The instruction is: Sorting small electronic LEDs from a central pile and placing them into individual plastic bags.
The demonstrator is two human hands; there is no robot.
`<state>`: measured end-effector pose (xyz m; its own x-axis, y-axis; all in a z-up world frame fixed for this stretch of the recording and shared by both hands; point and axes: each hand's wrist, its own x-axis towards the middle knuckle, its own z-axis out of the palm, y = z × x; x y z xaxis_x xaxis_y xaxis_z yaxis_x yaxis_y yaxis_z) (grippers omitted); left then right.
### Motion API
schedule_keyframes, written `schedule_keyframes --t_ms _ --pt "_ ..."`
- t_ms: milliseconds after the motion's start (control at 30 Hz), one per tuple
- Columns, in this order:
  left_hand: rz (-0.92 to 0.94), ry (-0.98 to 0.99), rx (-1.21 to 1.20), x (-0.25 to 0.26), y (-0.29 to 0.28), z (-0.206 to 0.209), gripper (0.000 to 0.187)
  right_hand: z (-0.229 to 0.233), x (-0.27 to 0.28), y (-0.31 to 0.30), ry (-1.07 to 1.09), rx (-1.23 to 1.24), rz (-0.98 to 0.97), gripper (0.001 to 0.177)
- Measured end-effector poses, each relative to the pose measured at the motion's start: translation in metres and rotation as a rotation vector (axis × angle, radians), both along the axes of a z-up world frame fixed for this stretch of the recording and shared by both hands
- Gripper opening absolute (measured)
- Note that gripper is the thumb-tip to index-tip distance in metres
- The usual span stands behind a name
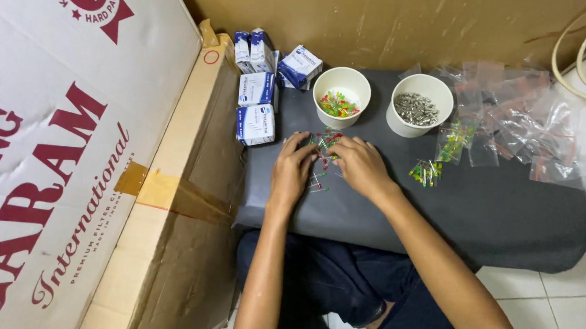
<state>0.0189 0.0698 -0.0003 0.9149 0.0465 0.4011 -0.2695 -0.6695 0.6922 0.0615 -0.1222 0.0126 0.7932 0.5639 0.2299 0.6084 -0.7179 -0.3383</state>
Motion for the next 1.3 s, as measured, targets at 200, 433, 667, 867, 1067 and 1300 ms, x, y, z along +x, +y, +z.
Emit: schedule_keyframes --t_ms 200,433,667,867,1067,1300 --pt "0.008 0.020 -0.009 0.004 -0.001 -0.007 0.021 -0.003 0.009 0.006 0.025 0.012 0.046 0.017" --pt "0.051 0.016 -0.026 0.001 -0.004 -0.004 0.010 -0.013 0.012 0.003 0.053 0.083 0.045 0.015" --pt "0.032 0.016 0.012 -0.004 -0.008 0.010 0.015 -0.020 0.010 0.000 -0.044 0.221 0.041 0.012" --pt "0.055 0.004 -0.001 -0.002 -0.007 -0.001 0.011 -0.011 0.009 -0.001 -0.079 0.303 0.039 0.010" --pt "0.062 -0.029 -0.043 -0.003 -0.009 0.006 0.010 -0.010 0.010 -0.009 -0.087 0.341 0.026 0.007" --pt "0.075 -0.038 -0.112 -0.002 -0.009 0.009 0.009 0.008 0.009 -0.010 -0.106 0.332 -0.011 0.005"
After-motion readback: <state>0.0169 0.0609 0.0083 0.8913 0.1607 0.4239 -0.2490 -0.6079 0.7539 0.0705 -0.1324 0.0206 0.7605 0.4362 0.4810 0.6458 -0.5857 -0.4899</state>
